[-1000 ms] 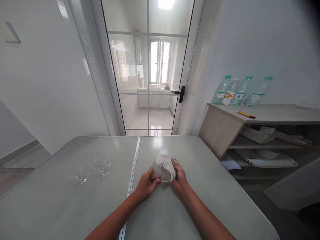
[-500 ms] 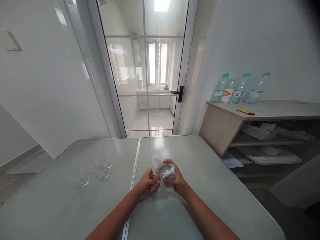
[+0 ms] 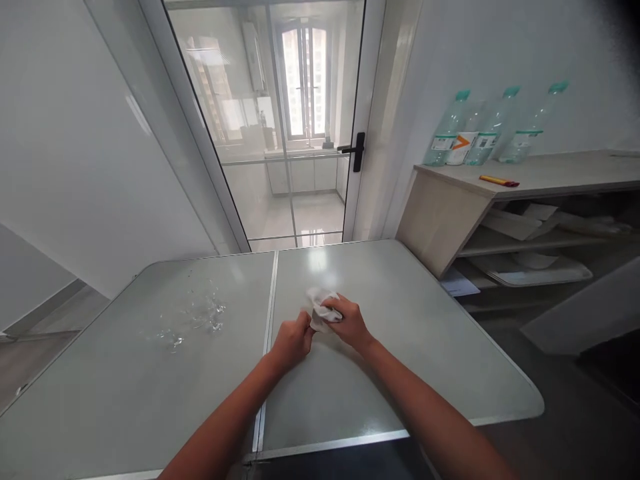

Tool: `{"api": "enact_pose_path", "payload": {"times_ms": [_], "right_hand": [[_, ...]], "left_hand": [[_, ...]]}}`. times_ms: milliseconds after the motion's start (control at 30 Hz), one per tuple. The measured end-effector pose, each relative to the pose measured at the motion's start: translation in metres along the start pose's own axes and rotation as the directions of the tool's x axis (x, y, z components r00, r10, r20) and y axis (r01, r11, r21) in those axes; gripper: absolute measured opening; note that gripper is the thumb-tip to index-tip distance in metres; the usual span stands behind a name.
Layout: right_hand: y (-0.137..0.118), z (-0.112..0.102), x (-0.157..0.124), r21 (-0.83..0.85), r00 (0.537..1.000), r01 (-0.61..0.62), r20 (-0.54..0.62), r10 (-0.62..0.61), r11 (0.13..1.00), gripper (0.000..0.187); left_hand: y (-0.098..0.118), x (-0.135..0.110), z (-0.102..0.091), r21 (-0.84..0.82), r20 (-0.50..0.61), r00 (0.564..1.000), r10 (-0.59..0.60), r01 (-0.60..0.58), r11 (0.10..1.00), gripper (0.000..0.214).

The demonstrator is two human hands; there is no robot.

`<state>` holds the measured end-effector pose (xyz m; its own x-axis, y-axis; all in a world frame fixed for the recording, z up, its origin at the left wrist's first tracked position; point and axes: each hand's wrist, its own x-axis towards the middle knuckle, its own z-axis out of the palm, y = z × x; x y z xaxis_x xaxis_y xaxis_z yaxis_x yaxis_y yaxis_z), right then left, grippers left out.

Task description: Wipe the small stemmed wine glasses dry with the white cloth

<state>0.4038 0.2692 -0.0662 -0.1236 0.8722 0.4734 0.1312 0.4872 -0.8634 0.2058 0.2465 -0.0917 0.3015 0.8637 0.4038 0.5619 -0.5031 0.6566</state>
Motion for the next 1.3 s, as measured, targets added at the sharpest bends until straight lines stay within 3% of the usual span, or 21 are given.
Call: {"api": "enact_pose_path", "payload": {"times_ms": [100, 233, 333, 433, 467, 533, 600, 667, 800, 967, 1100, 1200, 1300], "right_hand": [[0.005, 0.001, 0.004, 0.149, 0.978, -0.199, -0.039, 0.207, 0.969, 0.026], [0.022, -0.001, 0.012, 0.515, 0.897, -0.385, 0.012, 0.442, 0.766, 0.043], [0.034, -0.006, 0.019, 0.692, 0.835, -0.289, -0.156, 0.527, 0.662, 0.049], [0.034, -0.007, 0.019, 0.7, 0.781, -0.159, -0.342, 0.523, 0.696, 0.05], [0.031, -0.004, 0.018, 0.698, 0.801, -0.16, -0.322, 0.505, 0.698, 0.05], [0.021, 0.005, 0.011, 0.71, 0.875, -0.23, -0.149, 0.461, 0.666, 0.052], [0.011, 0.017, 0.004, 0.688, 0.919, -0.31, 0.041, 0.392, 0.656, 0.056], [0.004, 0.026, -0.002, 0.653, 0.933, -0.333, 0.122, 0.339, 0.681, 0.055], [0.003, 0.027, -0.006, 0.529, 0.962, -0.267, 0.194, 0.192, 0.805, 0.056], [0.012, 0.021, -0.003, 0.344, 0.968, -0.151, 0.243, 0.068, 0.927, 0.042], [0.018, 0.022, -0.002, 0.378, 0.973, -0.189, 0.2, 0.12, 0.906, 0.039], [0.021, 0.026, -0.003, 0.43, 0.968, -0.243, 0.166, 0.189, 0.87, 0.034], [0.019, 0.03, -0.005, 0.519, 0.959, -0.279, 0.201, 0.202, 0.808, 0.031]], "left_hand": [[-0.001, -0.001, 0.001, 0.035, 0.043, 0.998, 0.039, -0.041, 0.999, 0.017], [0.001, 0.001, 0.0, -0.097, 0.072, 0.997, -0.022, 0.029, 0.995, 0.02], [0.003, 0.008, -0.001, -0.308, 0.037, 0.985, -0.17, 0.173, 0.935, 0.032], [0.003, 0.017, 0.002, -0.548, 0.002, 0.948, -0.319, 0.267, 0.793, 0.041], [0.003, 0.019, 0.004, -0.598, 0.003, 0.939, -0.343, 0.276, 0.752, 0.042], [0.003, 0.02, 0.008, -0.642, 0.025, 0.939, -0.344, 0.279, 0.714, 0.041], [0.002, 0.019, 0.013, -0.6, 0.035, 0.951, -0.308, 0.267, 0.754, 0.039], [0.002, 0.016, 0.015, -0.482, 0.009, 0.961, -0.278, 0.248, 0.841, 0.033], [0.001, 0.012, 0.01, -0.293, -0.068, 0.965, -0.252, 0.222, 0.93, 0.024], [0.006, 0.014, -0.002, -0.288, -0.043, 0.983, -0.181, 0.161, 0.944, 0.011], [0.01, 0.016, -0.014, -0.202, -0.024, 0.993, -0.114, 0.107, 0.974, 0.015], [0.007, 0.016, -0.018, -0.078, -0.155, 0.979, -0.133, 0.122, 0.989, 0.024], [0.004, 0.015, -0.01, -0.13, -0.211, 0.962, -0.174, 0.149, 0.98, 0.018]]}}
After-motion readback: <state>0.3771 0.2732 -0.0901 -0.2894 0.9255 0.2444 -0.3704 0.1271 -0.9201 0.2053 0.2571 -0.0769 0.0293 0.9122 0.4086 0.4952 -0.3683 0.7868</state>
